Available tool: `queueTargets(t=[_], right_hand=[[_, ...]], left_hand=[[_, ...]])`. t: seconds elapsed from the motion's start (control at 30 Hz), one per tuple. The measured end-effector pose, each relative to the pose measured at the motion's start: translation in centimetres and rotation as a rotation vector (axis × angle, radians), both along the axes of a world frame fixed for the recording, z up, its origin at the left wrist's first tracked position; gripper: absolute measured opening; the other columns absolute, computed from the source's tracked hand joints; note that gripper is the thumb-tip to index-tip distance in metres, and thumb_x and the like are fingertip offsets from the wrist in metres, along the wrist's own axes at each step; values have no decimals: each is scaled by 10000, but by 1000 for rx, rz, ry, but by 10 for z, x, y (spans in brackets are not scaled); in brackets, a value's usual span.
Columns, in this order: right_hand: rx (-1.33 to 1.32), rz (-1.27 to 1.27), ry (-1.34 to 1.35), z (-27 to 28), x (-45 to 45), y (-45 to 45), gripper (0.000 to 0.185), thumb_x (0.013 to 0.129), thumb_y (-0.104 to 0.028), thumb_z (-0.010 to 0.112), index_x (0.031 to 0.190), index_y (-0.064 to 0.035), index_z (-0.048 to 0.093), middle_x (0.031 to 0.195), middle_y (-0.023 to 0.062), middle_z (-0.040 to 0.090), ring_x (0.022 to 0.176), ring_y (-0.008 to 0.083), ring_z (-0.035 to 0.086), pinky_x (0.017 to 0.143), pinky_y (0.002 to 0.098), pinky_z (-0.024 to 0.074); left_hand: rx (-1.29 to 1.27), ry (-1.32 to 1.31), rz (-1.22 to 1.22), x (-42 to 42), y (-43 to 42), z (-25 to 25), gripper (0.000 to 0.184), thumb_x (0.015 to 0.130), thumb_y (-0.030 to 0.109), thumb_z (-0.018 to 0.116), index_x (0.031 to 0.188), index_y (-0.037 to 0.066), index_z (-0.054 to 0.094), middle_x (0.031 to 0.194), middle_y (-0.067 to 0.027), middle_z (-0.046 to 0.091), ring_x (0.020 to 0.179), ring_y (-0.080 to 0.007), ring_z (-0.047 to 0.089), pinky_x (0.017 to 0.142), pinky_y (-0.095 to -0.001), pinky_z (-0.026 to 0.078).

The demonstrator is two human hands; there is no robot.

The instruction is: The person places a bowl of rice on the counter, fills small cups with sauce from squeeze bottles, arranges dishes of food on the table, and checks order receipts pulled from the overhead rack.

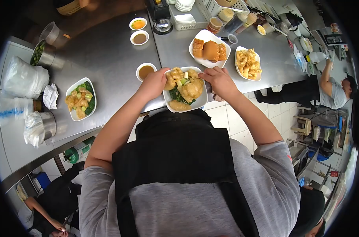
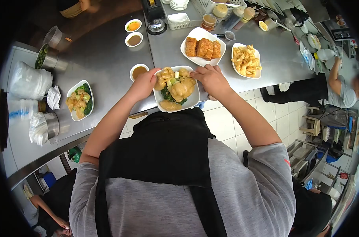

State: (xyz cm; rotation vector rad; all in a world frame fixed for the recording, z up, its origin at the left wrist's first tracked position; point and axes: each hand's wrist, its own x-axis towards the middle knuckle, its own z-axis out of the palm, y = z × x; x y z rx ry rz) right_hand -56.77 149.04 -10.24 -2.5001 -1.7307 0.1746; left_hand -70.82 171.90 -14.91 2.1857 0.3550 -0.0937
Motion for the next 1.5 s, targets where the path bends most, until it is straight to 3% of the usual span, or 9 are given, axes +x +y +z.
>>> queueTargets(t=[0.33, 0.4, 0.5, 0.67, 0.83, 1.07, 1.13, 1.3, 1.5], right_hand=[[-252, -161, 46, 1, -14, 5, 273, 864, -80, 493, 1089, -151, 631, 912, 28, 626, 878, 162, 574, 760, 343, 395], [-241, -577, 855, 1, 6, 7, 273, 882, -64, 436, 1074, -123, 621, 844, 54, 629, 777, 133, 581, 719, 313, 435], [142, -688, 1214, 16, 21, 5, 218, 902, -60, 421, 999, -1, 607, 875, 70, 627, 826, 64, 562, 677, 201, 436], [275, -241, 739, -4, 43, 39, 238, 838, 1, 439, 904, -75, 655, 819, 46, 617, 772, 166, 580, 718, 282, 457], [-191, 95, 51, 9, 20, 77, 240, 790, -66, 538, 894, -204, 705, 942, 14, 624, 990, 204, 552, 817, 376, 390], [-298, 12, 40, 9, 33, 56, 236, 819, -70, 532, 912, -196, 709, 997, 20, 619, 1010, 191, 543, 831, 363, 383], [96, -159, 669, -2, 55, 42, 249, 865, -28, 477, 952, -133, 685, 976, 35, 630, 929, 166, 579, 797, 319, 434], [434, -530, 990, 40, 47, -15, 262, 891, 28, 380, 991, -33, 614, 894, 25, 604, 830, 127, 570, 758, 272, 471], [310, -357, 455, -67, 19, -84, 286, 813, 79, 477, 1067, -6, 577, 1017, 157, 581, 981, 286, 570, 817, 329, 485]], left_hand=[[-28, -43, 56, -5, -5, -5, 342, 889, 83, 392, 1200, 29, 523, 848, -198, 638, 773, -300, 635, 722, -395, 480], [-22, -72, 45, -6, -4, -8, 341, 895, 78, 387, 1206, 32, 519, 798, -184, 635, 710, -276, 633, 688, -380, 483], [-30, 2, 19, -5, -2, -3, 336, 908, 80, 386, 1216, 35, 511, 869, -194, 641, 786, -289, 637, 733, -386, 483], [-13, -31, -50, 2, 3, -4, 320, 929, 95, 387, 1220, 35, 508, 1008, -199, 628, 934, -309, 615, 826, -387, 468], [-30, -18, -105, 5, 6, -2, 316, 939, 106, 383, 1220, 30, 506, 1050, -194, 621, 977, -320, 602, 853, -387, 460], [-16, -56, -69, 3, 6, -5, 317, 920, 112, 390, 1195, 24, 522, 1006, -209, 629, 938, -328, 612, 814, -412, 473], [-12, -32, -68, 1, 6, -5, 327, 929, 118, 377, 1212, 23, 509, 1008, -199, 628, 930, -293, 621, 804, -383, 478], [-221, 157, -26, -7, 6, -2, 366, 929, 143, 348, 1251, 29, 479, 994, -143, 617, 799, -187, 647, 664, -314, 546], [-593, 368, -77, -7, 10, 7, 421, 934, 147, 319, 1342, 57, 376, 1072, -126, 592, 818, -182, 650, 688, -282, 564]])
